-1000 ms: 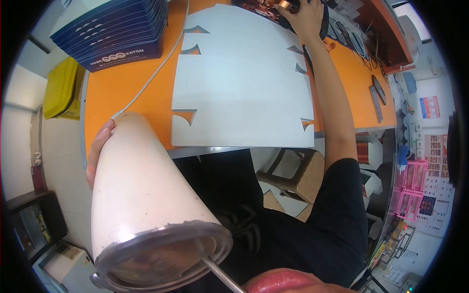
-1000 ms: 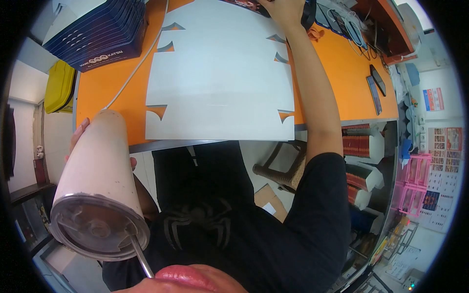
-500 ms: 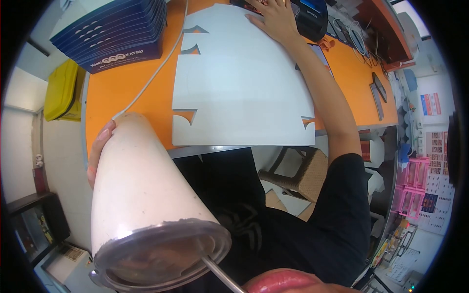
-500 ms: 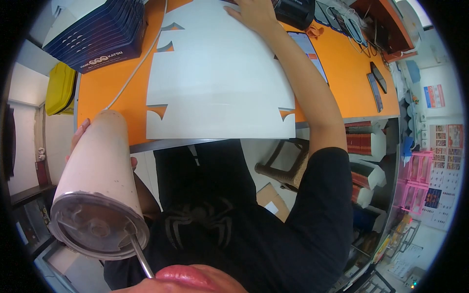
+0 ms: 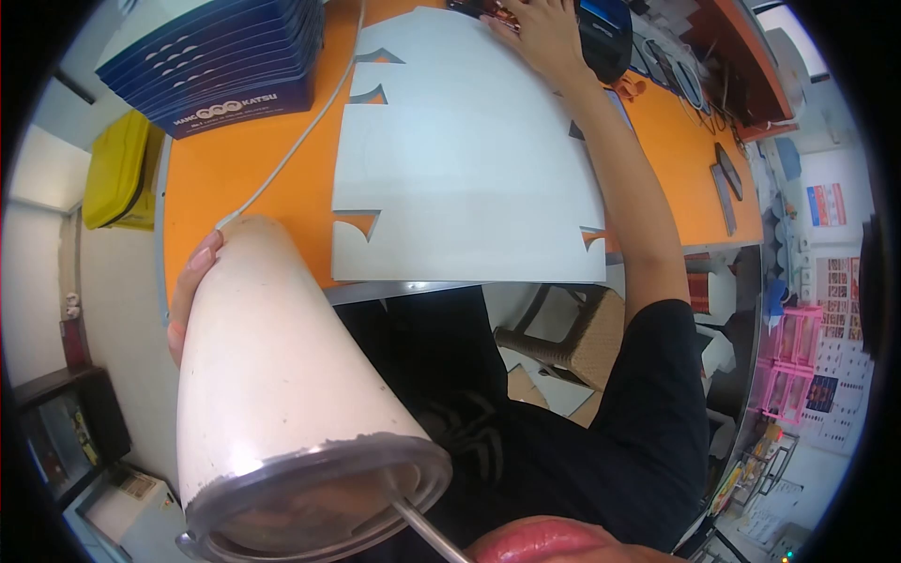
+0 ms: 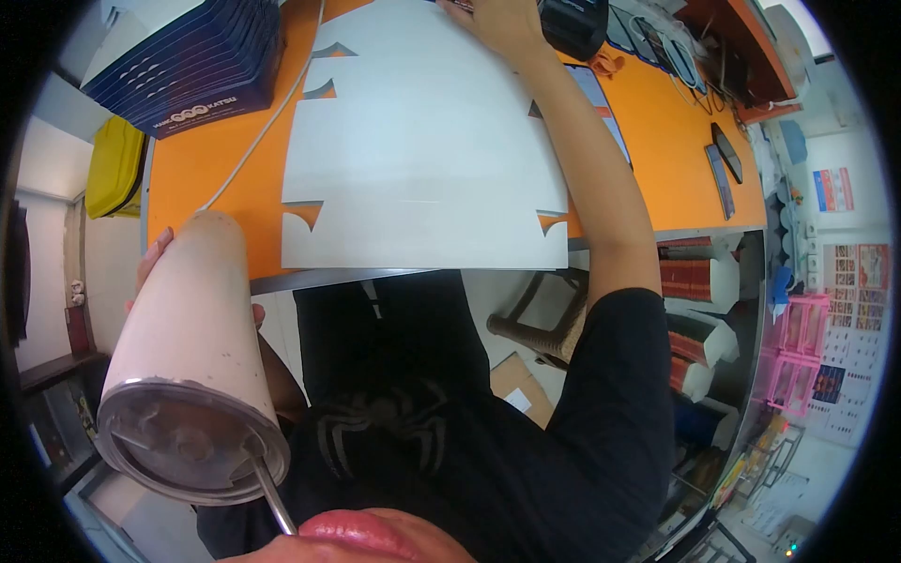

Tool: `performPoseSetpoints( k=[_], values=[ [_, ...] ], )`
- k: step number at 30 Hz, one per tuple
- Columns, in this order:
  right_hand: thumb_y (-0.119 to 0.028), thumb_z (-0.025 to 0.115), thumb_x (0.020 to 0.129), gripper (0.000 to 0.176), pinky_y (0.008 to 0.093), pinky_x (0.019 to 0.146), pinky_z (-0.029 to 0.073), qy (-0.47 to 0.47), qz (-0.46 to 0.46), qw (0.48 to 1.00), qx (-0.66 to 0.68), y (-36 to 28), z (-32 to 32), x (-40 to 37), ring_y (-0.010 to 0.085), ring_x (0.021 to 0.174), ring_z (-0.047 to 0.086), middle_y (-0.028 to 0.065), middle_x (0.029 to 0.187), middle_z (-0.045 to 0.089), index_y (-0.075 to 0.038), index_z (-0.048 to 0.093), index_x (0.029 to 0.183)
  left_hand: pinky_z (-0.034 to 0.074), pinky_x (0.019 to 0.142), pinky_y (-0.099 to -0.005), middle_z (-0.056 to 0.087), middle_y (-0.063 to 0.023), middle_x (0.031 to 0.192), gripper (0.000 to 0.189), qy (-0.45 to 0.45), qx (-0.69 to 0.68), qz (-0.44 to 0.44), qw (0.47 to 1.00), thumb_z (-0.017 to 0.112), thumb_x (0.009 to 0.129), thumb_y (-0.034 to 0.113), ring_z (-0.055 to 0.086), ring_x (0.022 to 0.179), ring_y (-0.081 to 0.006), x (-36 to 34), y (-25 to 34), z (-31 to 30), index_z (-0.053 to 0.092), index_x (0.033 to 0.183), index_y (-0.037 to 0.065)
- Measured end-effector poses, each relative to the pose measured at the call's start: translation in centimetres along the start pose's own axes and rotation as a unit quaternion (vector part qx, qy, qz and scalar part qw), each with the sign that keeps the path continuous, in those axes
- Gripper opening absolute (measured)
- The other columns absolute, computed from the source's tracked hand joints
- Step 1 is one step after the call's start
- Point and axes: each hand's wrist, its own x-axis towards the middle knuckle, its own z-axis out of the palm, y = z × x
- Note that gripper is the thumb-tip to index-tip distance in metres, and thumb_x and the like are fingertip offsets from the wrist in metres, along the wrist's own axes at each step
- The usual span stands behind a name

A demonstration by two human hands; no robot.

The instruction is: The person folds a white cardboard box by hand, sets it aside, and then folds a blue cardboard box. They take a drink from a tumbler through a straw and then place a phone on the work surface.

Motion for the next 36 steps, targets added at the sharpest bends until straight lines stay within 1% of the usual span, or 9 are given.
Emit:
performPoseSetpoints(
  k=[5, 10, 16, 17, 20, 22, 28, 31, 36],
  values=[
    [-0.033, 0.063, 0.074, 0.046, 0.0521, 0.107, 0.015, 0.006, 0.002, 1.000, 0.010, -0.5, -0.3, 0.6, 0.0361, 0.133, 0.019, 0.0207, 0.142, 0.023, -0.014, 0.056, 0.116, 0.045, 0.091, -0.0356, 0.045, -0.0172, 0.121, 0.081, -0.015, 0.045, 0.018, 0.999, 0.071, 0.066, 0.038, 0.052, 0.106, -0.0266, 0.2, -0.1, -0.4, 0.034, 0.128, 0.001],
    [-0.022, 0.069, 0.071, 0.039, 0.0418, 0.096, 0.033, 0.143, 0.142, 0.977, 0.064, 1.6, -1.0, 0.0, 0.0343, 0.111, 0.043, 0.0164, 0.118, 0.048, -0.007, 0.060, 0.105, 0.043, 0.093, -0.0368, 0.045, -0.0173, 0.122, 0.078, -0.049, 0.114, 0.061, 0.990, 0.067, 0.068, 0.040, 0.051, 0.108, -0.0272, 0.4, -0.5, -1.1, 0.036, 0.127, 0.000],
    [-0.022, 0.073, 0.068, 0.033, 0.0379, 0.086, 0.039, 0.130, 0.258, 0.942, 0.171, 5.0, -2.1, -3.3, 0.0309, 0.098, 0.049, 0.0130, 0.097, 0.057, -0.006, 0.065, 0.095, 0.041, 0.096, -0.0382, 0.044, -0.0174, 0.124, 0.074, -0.099, 0.241, 0.147, 0.954, 0.062, 0.069, 0.042, 0.049, 0.111, -0.0279, 1.0, -1.0, -2.2, 0.038, 0.125, -0.001],
    [-0.023, 0.073, 0.067, 0.034, 0.0383, 0.086, 0.039, 0.102, 0.260, 0.944, 0.177, 5.4, -2.0, -3.6, 0.0311, 0.097, 0.049, 0.0131, 0.096, 0.057, -0.006, 0.065, 0.095, 0.041, 0.096, -0.0385, 0.044, -0.0174, 0.124, 0.074, -0.108, 0.241, 0.152, 0.953, 0.061, 0.070, 0.042, 0.049, 0.111, -0.0280, 1.0, -1.0, -2.3, 0.038, 0.125, -0.001],
    [-0.025, 0.075, 0.065, 0.037, 0.0394, 0.085, 0.040, 0.047, 0.250, 0.955, 0.154, 5.9, -2.0, -4.2, 0.0317, 0.096, 0.049, 0.0134, 0.096, 0.057, -0.007, 0.066, 0.096, 0.037, 0.100, -0.0412, 0.043, -0.0185, 0.127, 0.058, -0.174, 0.075, 0.123, 0.974, 0.034, 0.086, 0.044, 0.043, 0.118, -0.0294, 1.2, -1.1, -2.4, 0.045, 0.121, 0.000],
    [-0.026, 0.075, 0.064, 0.039, 0.0398, 0.085, 0.040, 0.044, 0.222, 0.970, 0.087, 5.4, -2.2, -4.3, 0.0322, 0.096, 0.050, 0.0136, 0.097, 0.057, -0.008, 0.066, 0.097, 0.038, 0.100, -0.0407, 0.043, -0.0187, 0.126, 0.057, -0.162, 0.022, 0.102, 0.981, 0.033, 0.087, 0.044, 0.044, 0.117, -0.0292, 1.1, -1.1, -2.2, 0.045, 0.121, 0.000],
    [-0.025, 0.075, 0.064, 0.039, 0.0399, 0.086, 0.039, 0.036, 0.228, 0.966, 0.119, 5.4, -1.8, -4.5, 0.0330, 0.096, 0.049, 0.0136, 0.096, 0.056, -0.008, 0.066, 0.097, 0.045, 0.092, -0.0336, 0.050, -0.0180, 0.117, 0.086, -0.033, 0.100, 0.084, 0.991, 0.076, 0.065, 0.038, 0.056, 0.102, -0.0260, 0.6, -0.6, -1.0, 0.033, 0.128, -0.001],
    [-0.024, 0.075, 0.064, 0.037, 0.0398, 0.085, 0.039, 0.028, 0.245, 0.956, 0.160, 5.3, -1.7, -4.3, 0.0336, 0.096, 0.049, 0.0138, 0.097, 0.056, -0.009, 0.066, 0.097, 0.046, 0.091, -0.0331, 0.050, -0.0179, 0.117, 0.085, -0.075, 0.166, 0.128, 0.975, 0.076, 0.065, 0.038, 0.057, 0.102, -0.0259, 0.9, -0.9, -1.8, 0.033, 0.128, -0.001],
    [-0.021, 0.074, 0.065, 0.034, 0.0393, 0.085, 0.040, 0.036, 0.233, 0.963, 0.130, 5.3, -1.5, -4.4, 0.0332, 0.096, 0.049, 0.0143, 0.096, 0.056, -0.010, 0.065, 0.096, 0.047, 0.089, -0.0332, 0.050, -0.0175, 0.116, 0.084, -0.022, 0.019, 0.021, 0.999, 0.076, 0.065, 0.039, 0.057, 0.101, -0.0256, 0.6, 0.2, -0.9, 0.034, 0.127, -0.001]
  ],
)
